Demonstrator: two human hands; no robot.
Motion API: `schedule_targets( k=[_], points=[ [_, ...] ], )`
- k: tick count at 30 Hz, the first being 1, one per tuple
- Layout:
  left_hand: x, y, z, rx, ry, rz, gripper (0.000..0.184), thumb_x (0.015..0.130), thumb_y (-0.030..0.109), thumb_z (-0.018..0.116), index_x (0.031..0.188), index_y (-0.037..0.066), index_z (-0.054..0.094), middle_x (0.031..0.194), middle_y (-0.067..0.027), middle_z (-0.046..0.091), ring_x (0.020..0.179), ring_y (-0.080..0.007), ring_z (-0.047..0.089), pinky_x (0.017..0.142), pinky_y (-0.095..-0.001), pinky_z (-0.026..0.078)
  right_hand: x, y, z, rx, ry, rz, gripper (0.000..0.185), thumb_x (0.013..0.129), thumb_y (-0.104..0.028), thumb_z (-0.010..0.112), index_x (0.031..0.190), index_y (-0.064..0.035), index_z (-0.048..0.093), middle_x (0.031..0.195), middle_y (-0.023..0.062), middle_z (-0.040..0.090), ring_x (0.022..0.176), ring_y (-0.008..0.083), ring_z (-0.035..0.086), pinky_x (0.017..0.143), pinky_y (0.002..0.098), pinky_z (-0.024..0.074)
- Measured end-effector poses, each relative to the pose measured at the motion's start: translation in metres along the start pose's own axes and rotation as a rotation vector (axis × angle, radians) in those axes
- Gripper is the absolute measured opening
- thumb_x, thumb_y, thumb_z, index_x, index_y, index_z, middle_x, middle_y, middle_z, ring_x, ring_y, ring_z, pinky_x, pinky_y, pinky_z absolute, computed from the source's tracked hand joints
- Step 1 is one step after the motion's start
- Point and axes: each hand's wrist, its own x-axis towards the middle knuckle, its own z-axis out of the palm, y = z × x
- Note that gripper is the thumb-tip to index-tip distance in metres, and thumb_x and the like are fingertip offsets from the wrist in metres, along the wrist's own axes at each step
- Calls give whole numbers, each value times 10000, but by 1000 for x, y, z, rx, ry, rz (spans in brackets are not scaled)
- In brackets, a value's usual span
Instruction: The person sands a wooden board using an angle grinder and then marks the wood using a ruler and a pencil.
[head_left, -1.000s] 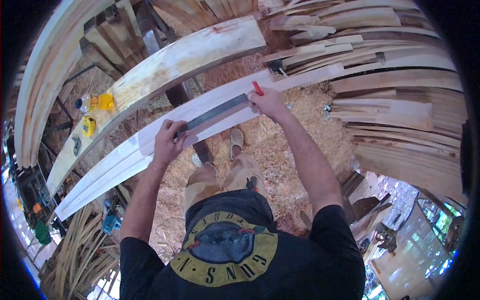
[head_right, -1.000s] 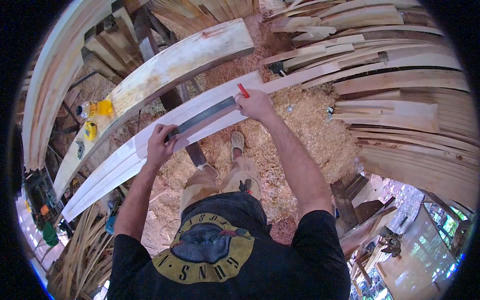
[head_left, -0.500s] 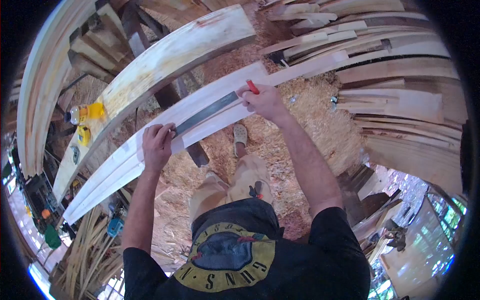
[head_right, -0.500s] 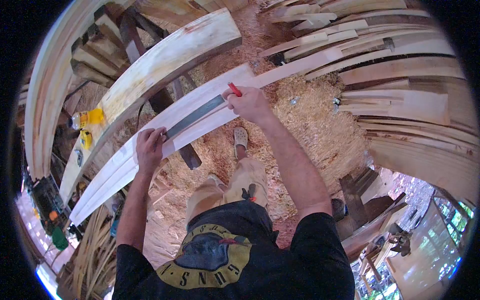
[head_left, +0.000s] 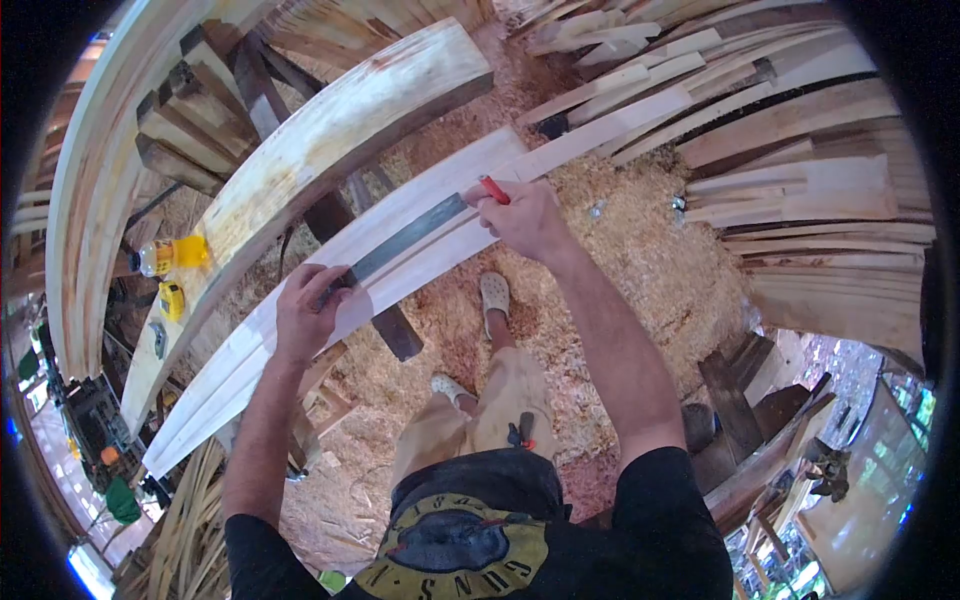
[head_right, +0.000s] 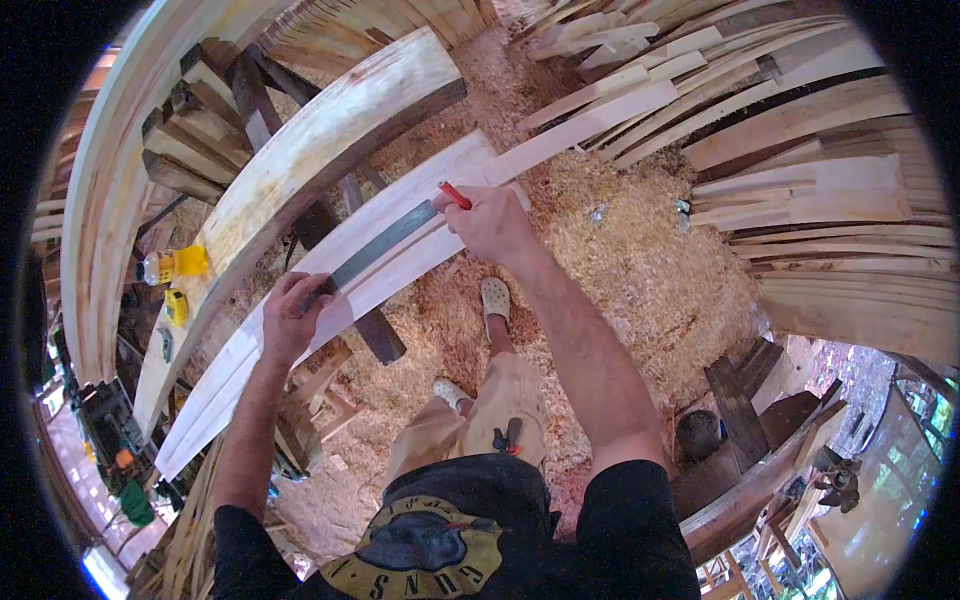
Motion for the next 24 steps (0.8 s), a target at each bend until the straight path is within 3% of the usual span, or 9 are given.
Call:
schedule_targets(
  k=[9, 12, 15, 18, 19, 22, 23, 24],
  points=[
    [-1, 4, 2, -7, 33, -42, 349, 820, -1, 799, 1160, 74, 767, 1063, -117, 676, 997, -270, 696, 856, -356, 563, 3, -9, -26, 423, -132, 181, 357, 917, -124, 666, 1232, 43, 690, 805, 87, 735, 558, 122, 627, 518, 270, 511],
    [-1, 2, 4, -33, 39, -33, 345, 826, 44, 815, 1164, 96, 771, 1051, -113, 671, 977, -281, 680, 838, -372, 556, 2, 3, -35, 680, -78, 149, 373, 931, -145, 612, 1236, 66, 659, 878, 130, 741, 617, 168, 673, 545, 309, 548],
    [0, 4, 3, -40, 48, -25, 358, 815, 6, 808, 1163, 82, 768, 1047, -109, 674, 972, -268, 684, 840, -361, 553, -7, 7, -47, 1128, -28, 139, 423, 959, -220, 532, 1223, 89, 645, 968, 182, 739, 694, 229, 700, 615, 368, 576],
    [0, 4, 4, -50, 45, -31, 369, 808, -21, 806, 1163, 70, 768, 1044, -107, 675, 970, -256, 688, 847, -351, 551, -26, 2, -59, 1269, 100, -17, 502, 994, -313, 462, 1248, 75, 654, 1038, 184, 728, 785, 306, 706, 715, 433, 591],
    [0, 3, 4, -57, 41, -35, 369, 808, -19, 809, 1164, 70, 768, 1042, -107, 675, 968, -254, 687, 848, -350, 550, -30, 17, -69, 1281, 101, -39, 509, 1040, -355, 456, 1241, 67, 659, 984, 174, 740, 799, 321, 715, 763, 460, 586],
    [-1, 1, 6, -43, 67, -12, 372, 819, 42, 836, 1176, 124, 774, 1058, -108, 662, 955, -271, 675, 799, -368, 554, -32, 41, -77, 1399, -222, -294, 556, 1077, -419, 432, 1224, 73, 647, 892, 162, 735, 789, 325, 733, 718, 448, 613],
    [-1, -1, 7, -43, 68, -8, 374, 819, 42, 836, 1178, 126, 774, 1056, -107, 664, 955, -271, 676, 798, -368, 554, -37, 46, -76, 1330, -141, -281, 613, 1106, -488, 394, 1216, 57, 653, 831, 149, 726, 774, 308, 731, 708, 434, 610],
    [-1, -2, 7, -43, 67, -3, 376, 818, 43, 837, 1179, 127, 774, 1055, -107, 665, 955, -272, 677, 797, -369, 554, -41, 40, -74, 1283, -59, -249, 588, 1106, -474, 410, 1226, 52, 646, 834, 145, 722, 768, 299, 725, 704, 425, 604]
  ],
)
